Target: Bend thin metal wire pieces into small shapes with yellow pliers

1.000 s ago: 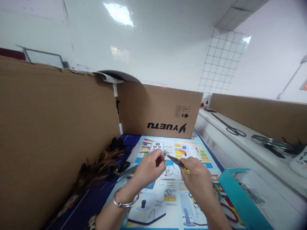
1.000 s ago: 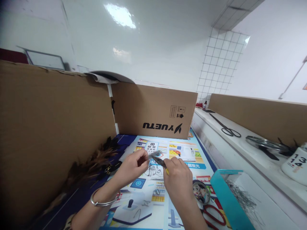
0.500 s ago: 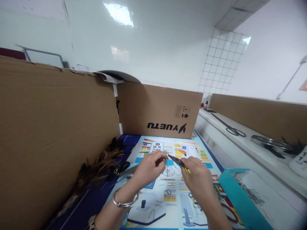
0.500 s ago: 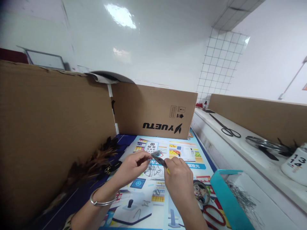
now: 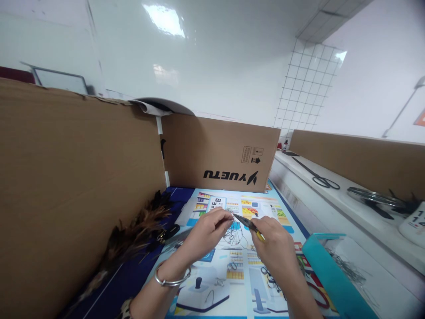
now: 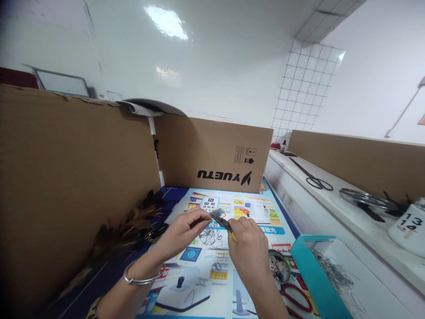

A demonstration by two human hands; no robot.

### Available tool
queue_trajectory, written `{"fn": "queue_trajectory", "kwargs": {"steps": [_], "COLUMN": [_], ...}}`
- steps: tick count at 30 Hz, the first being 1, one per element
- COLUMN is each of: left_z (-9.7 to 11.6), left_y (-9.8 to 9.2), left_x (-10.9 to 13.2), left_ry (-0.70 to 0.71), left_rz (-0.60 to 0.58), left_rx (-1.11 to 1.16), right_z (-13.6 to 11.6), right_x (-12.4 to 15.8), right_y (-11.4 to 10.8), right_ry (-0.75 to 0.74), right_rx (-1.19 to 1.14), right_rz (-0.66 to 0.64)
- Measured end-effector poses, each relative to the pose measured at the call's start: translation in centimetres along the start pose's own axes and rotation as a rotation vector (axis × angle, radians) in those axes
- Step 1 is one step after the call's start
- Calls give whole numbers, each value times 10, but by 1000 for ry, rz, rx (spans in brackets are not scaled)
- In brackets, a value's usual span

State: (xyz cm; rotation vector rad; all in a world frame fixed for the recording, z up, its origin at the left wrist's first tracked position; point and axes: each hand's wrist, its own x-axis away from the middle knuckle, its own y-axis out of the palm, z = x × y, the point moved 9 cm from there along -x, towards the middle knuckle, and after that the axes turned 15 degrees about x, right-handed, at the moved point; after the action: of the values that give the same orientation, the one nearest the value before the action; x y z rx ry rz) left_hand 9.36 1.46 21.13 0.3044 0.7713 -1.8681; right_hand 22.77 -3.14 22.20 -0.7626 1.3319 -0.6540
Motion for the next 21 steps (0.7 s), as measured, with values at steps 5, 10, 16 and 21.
{"fn": "queue_trajectory", "kwargs": {"steps": [5, 10, 16, 21], "left_z": [4, 5, 4, 5], "left_y": [-1, -2, -1, -1], "left_x": [0, -1, -1, -1], "left_ry": [-1, 4, -8, -1], "left_rz": [10, 15, 2, 19], "left_rx": [-23, -21, -25, -50], "right_z": [-1, -3, -3, -4], "right_x": [0, -1, 0, 0], "right_y": [1, -1, -1, 1], "right_ry": [1, -5, -9, -4], "right_rx": [4, 22, 14, 14], "right_rz": [-12, 19, 33, 8]}}
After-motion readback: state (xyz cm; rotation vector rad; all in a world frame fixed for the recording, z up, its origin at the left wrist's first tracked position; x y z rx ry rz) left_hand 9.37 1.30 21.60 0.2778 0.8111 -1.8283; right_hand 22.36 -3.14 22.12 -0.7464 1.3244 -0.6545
